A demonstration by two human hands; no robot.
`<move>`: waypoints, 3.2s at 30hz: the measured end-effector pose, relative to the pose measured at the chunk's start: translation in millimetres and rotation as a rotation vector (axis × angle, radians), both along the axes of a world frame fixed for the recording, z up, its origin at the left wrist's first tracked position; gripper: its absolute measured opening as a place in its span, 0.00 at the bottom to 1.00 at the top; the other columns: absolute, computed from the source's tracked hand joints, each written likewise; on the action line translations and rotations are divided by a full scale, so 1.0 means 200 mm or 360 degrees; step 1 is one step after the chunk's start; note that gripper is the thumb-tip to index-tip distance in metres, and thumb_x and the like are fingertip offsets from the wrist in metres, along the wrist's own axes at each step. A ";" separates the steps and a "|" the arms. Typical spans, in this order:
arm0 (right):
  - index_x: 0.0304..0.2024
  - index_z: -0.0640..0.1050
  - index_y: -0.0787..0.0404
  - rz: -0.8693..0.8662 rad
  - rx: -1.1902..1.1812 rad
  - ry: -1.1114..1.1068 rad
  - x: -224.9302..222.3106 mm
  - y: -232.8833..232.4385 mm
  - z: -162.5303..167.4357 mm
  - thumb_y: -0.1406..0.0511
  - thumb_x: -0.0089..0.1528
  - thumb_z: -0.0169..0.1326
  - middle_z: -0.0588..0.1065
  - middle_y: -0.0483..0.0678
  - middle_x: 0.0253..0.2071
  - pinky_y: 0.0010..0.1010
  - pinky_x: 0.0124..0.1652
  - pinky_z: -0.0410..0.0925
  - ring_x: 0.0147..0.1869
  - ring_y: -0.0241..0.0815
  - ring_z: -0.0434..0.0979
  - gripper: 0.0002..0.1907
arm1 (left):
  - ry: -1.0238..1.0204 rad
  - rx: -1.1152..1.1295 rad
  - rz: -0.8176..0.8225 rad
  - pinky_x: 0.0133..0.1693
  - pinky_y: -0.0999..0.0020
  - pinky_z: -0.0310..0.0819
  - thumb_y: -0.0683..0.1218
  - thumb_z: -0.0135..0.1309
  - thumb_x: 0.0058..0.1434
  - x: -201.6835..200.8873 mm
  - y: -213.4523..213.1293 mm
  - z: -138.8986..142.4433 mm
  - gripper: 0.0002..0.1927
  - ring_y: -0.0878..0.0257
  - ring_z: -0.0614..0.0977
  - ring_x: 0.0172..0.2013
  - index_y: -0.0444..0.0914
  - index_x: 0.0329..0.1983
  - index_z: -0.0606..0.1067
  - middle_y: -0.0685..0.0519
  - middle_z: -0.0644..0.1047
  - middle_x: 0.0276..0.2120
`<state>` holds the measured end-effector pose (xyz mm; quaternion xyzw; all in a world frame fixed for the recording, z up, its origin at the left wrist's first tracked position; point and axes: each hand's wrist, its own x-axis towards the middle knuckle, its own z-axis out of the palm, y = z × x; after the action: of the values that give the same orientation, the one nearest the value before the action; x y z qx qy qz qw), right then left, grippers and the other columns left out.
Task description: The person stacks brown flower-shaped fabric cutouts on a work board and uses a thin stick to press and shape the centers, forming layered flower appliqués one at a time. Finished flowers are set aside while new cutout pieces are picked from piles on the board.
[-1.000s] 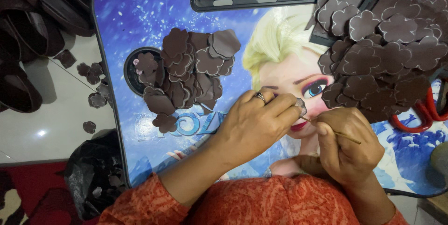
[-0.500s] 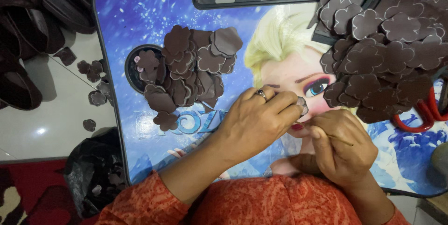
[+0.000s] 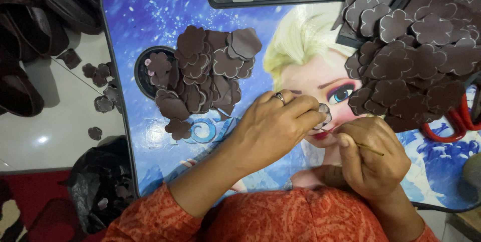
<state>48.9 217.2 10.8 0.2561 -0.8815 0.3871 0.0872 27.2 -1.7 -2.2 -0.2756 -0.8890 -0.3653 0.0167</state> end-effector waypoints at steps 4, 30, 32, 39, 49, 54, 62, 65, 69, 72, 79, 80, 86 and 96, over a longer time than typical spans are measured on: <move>0.41 0.74 0.67 -0.0014 -0.0022 -0.0081 0.01 -0.01 0.01 0.76 0.67 0.54 0.77 0.52 0.39 0.34 0.43 0.71 0.38 0.48 0.79 0.02 | -0.0081 0.0083 -0.0008 0.45 0.61 0.71 0.48 0.57 0.59 -0.01 -0.01 0.00 0.13 0.60 0.80 0.44 0.47 0.47 0.80 0.61 0.77 0.44; 0.44 0.75 0.67 0.0027 0.0066 -0.0024 0.00 -0.04 0.01 0.74 0.67 0.56 0.77 0.52 0.40 0.34 0.42 0.71 0.39 0.49 0.78 0.04 | -0.0089 0.0039 -0.0031 0.46 0.62 0.71 0.48 0.56 0.60 -0.01 -0.01 -0.01 0.12 0.61 0.80 0.44 0.48 0.47 0.80 0.61 0.77 0.45; 0.44 0.75 0.67 0.0021 0.0067 0.0000 0.00 -0.04 0.00 0.75 0.68 0.56 0.77 0.52 0.40 0.34 0.42 0.71 0.39 0.48 0.79 0.04 | -0.0091 0.0047 -0.0026 0.46 0.62 0.71 0.48 0.56 0.60 -0.01 -0.02 -0.01 0.13 0.61 0.80 0.44 0.48 0.48 0.80 0.61 0.77 0.45; 0.43 0.75 0.68 0.0064 0.0114 0.0063 0.00 -0.04 0.01 0.74 0.66 0.57 0.77 0.55 0.39 0.36 0.41 0.71 0.42 0.52 0.79 0.04 | -0.0076 0.0033 -0.0021 0.46 0.62 0.71 0.48 0.57 0.59 -0.01 -0.01 -0.01 0.13 0.61 0.80 0.44 0.48 0.47 0.80 0.61 0.77 0.45; 0.40 0.75 0.68 0.0045 0.0084 0.0024 0.01 -0.01 0.00 0.75 0.66 0.55 0.77 0.54 0.36 0.35 0.39 0.70 0.38 0.50 0.78 0.02 | -0.0064 0.0046 -0.0011 0.46 0.63 0.72 0.47 0.59 0.59 -0.01 -0.01 -0.03 0.13 0.62 0.81 0.44 0.48 0.48 0.80 0.61 0.77 0.46; 0.41 0.73 0.66 -0.0201 -0.0321 -0.0094 0.04 0.02 -0.04 0.71 0.72 0.47 0.77 0.54 0.37 0.31 0.41 0.71 0.37 0.43 0.77 0.05 | -0.0066 0.0184 -0.0071 0.47 0.62 0.73 0.46 0.61 0.60 -0.04 -0.04 -0.04 0.13 0.61 0.80 0.44 0.48 0.48 0.79 0.61 0.77 0.45; 0.40 0.72 0.70 -0.0625 -0.0826 -0.0420 0.03 0.04 -0.06 0.71 0.67 0.39 0.75 0.55 0.41 0.25 0.32 0.65 0.28 0.34 0.68 0.10 | -0.0149 0.0280 0.0049 0.48 0.59 0.73 0.50 0.63 0.58 -0.05 -0.03 -0.03 0.18 0.52 0.78 0.43 0.40 0.50 0.78 0.51 0.76 0.44; 0.42 0.75 0.70 -0.0656 -0.0564 -0.0445 0.02 0.04 -0.05 0.73 0.67 0.40 0.75 0.54 0.39 0.22 0.29 0.62 0.26 0.32 0.67 0.11 | -0.0167 0.0382 0.0011 0.50 0.60 0.73 0.48 0.62 0.62 -0.06 -0.04 -0.04 0.13 0.55 0.80 0.44 0.42 0.48 0.78 0.54 0.78 0.44; 0.44 0.78 0.67 -0.0578 -0.0129 -0.0302 -0.01 0.02 -0.02 0.77 0.68 0.44 0.77 0.51 0.41 0.23 0.34 0.65 0.34 0.35 0.73 0.10 | -0.0282 0.0573 0.0124 0.50 0.62 0.74 0.46 0.60 0.67 -0.06 -0.05 -0.06 0.07 0.57 0.83 0.44 0.42 0.45 0.77 0.56 0.81 0.41; 0.47 0.79 0.65 -0.0521 0.0150 -0.0217 -0.04 -0.02 0.01 0.77 0.65 0.48 0.77 0.52 0.45 0.26 0.41 0.71 0.42 0.39 0.79 0.11 | -0.0502 0.0697 0.0311 0.43 0.65 0.76 0.45 0.60 0.66 -0.07 -0.04 -0.05 0.07 0.60 0.83 0.39 0.40 0.45 0.78 0.55 0.80 0.38; 0.46 0.81 0.62 -0.0357 0.0460 -0.0118 -0.07 -0.14 0.04 0.63 0.53 0.70 0.76 0.54 0.46 0.35 0.39 0.73 0.41 0.48 0.81 0.20 | -0.0665 0.0887 0.0425 0.38 0.68 0.79 0.44 0.60 0.65 -0.08 -0.05 -0.04 0.07 0.63 0.83 0.36 0.40 0.46 0.78 0.55 0.80 0.38; 0.46 0.81 0.62 -0.0348 0.0437 -0.0156 -0.07 -0.14 0.04 0.63 0.54 0.69 0.76 0.53 0.46 0.34 0.39 0.73 0.41 0.47 0.81 0.19 | -0.0608 0.0840 0.0410 0.40 0.68 0.79 0.44 0.60 0.66 -0.08 -0.04 -0.04 0.08 0.62 0.83 0.37 0.40 0.46 0.78 0.55 0.81 0.38; 0.48 0.79 0.61 -0.0341 0.0306 -0.0293 -0.07 -0.14 0.04 0.63 0.56 0.68 0.77 0.51 0.47 0.32 0.38 0.74 0.42 0.45 0.82 0.20 | -0.0312 0.0694 0.0330 0.46 0.62 0.77 0.43 0.59 0.67 -0.08 -0.04 -0.05 0.08 0.57 0.83 0.44 0.40 0.48 0.79 0.53 0.82 0.42; 0.43 0.78 0.61 -0.0351 0.0300 -0.0432 -0.08 -0.15 0.05 0.63 0.54 0.68 0.76 0.52 0.46 0.32 0.33 0.73 0.35 0.43 0.82 0.18 | -0.0442 0.0700 0.0358 0.44 0.64 0.78 0.43 0.58 0.66 -0.08 -0.05 -0.04 0.08 0.58 0.84 0.42 0.40 0.48 0.79 0.54 0.82 0.40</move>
<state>32.3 187.3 21.4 0.1106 -0.9402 0.3219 -0.0148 11.3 -10.8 -10.9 -0.1123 -0.8072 -0.5795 -0.0053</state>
